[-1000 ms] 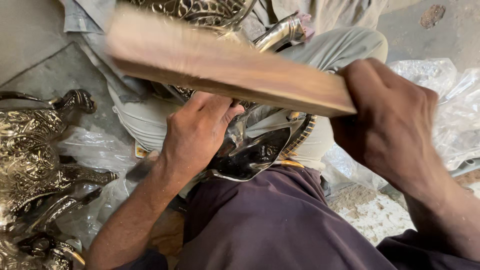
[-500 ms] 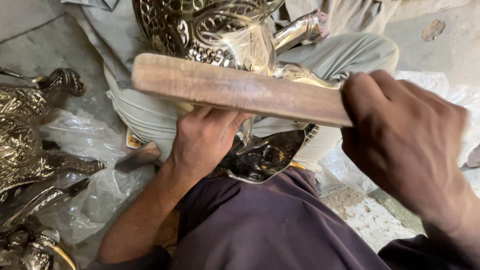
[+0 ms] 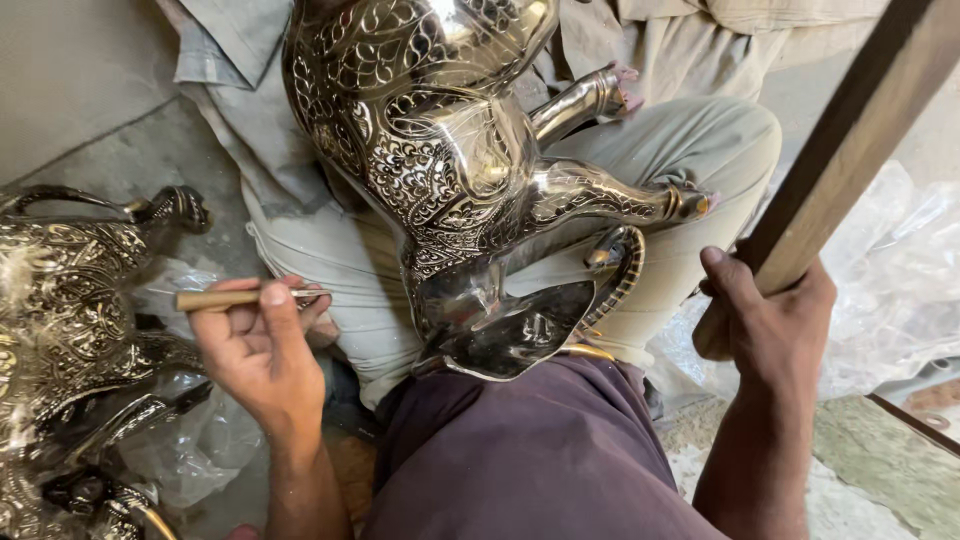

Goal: The person uses a chisel and wooden mallet to engrave intricate patterns on a silver-colored metal object shaped like a peacock. They repeatedly strike the chisel to create detailed designs on the surface.

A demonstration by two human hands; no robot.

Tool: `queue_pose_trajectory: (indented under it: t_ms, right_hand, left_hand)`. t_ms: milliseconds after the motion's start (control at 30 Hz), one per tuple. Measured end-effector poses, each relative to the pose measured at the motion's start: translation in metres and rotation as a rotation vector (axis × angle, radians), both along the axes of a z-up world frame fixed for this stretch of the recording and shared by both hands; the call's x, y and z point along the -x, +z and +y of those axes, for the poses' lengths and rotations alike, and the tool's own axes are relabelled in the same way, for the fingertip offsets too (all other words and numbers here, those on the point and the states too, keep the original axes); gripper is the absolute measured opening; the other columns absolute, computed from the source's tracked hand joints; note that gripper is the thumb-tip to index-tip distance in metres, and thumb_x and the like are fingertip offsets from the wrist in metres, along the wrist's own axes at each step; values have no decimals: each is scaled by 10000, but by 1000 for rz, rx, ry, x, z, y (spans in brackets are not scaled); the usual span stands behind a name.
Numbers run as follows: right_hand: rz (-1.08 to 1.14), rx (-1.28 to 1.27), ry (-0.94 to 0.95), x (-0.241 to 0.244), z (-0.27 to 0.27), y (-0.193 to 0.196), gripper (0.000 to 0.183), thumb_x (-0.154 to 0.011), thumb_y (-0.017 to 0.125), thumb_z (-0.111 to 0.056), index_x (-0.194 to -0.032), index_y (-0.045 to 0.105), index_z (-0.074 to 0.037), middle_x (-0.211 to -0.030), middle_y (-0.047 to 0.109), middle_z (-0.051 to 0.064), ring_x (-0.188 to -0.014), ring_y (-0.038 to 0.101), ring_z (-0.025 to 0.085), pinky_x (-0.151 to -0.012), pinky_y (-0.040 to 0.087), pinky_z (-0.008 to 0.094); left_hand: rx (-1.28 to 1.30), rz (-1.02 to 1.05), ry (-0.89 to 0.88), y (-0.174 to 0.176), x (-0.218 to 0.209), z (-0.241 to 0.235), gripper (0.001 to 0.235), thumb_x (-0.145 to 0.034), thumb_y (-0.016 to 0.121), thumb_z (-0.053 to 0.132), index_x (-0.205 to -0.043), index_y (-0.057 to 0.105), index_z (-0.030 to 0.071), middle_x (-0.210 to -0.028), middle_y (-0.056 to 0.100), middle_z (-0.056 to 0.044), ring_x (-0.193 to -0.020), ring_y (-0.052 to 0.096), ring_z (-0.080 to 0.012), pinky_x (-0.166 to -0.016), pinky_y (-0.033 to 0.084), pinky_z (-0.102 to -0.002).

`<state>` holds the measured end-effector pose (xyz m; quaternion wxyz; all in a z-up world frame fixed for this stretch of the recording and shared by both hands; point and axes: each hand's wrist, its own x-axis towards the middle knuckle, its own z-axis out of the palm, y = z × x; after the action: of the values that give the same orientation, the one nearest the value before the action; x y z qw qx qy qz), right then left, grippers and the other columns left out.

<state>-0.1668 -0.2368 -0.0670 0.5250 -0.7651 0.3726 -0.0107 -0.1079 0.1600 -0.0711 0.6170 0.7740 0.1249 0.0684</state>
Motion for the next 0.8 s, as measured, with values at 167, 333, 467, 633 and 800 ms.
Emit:
queue_pose_trajectory:
  t_ms: [167,333,467,633,800]
  right_hand:
    - [-12,-91,-118,24,-7,-13,328,-941,790,-185,-1124,611,20,-901,683,74,-771,684,169,-687,549,312]
    - [-179,-153,-59,16,-5,17,360,-981,759,-181,-1234,611,28,-989,686,91,-841,669,155,-749,546,297]
    - [-432,-2,-38,-4,20,30,588,-866,758,-166,-1342,461,12,-1012,623,26,-842,664,114,-716,568,281]
    - [-90,-83,133,-15,27,17,399,-824,833,-157,-1099,589,-3,-835,646,58,-706,617,155,-611,519,320]
    - [-225,106,192,-12,39,27,489,-830,867,-213,-1139,553,-2,-872,635,67,-773,630,153,-653,544,333]
  left_hand:
    - [114,5,-114,6,-15,-19,272,-1118,593,30,-1319,420,-27,-1175,656,-205,-1014,728,-239,-856,691,-366]
    - [-58,-179,-499,37,-66,-58,359,-1101,650,41,-1382,428,9,-1094,718,-144,-974,762,-205,-838,696,-329]
    - [-360,-247,-829,68,-115,-97,392,-1023,732,113,-1348,515,77,-1011,757,-94,-931,783,-205,-769,651,-310]
    - [-703,-292,-1180,91,-146,-130,385,-928,756,218,-1263,593,122,-969,761,-104,-802,759,-270,-618,579,-391]
    - [-687,-226,-1280,97,-154,-139,339,-941,686,109,-1267,590,114,-1043,747,-120,-854,777,-257,-639,603,-388]
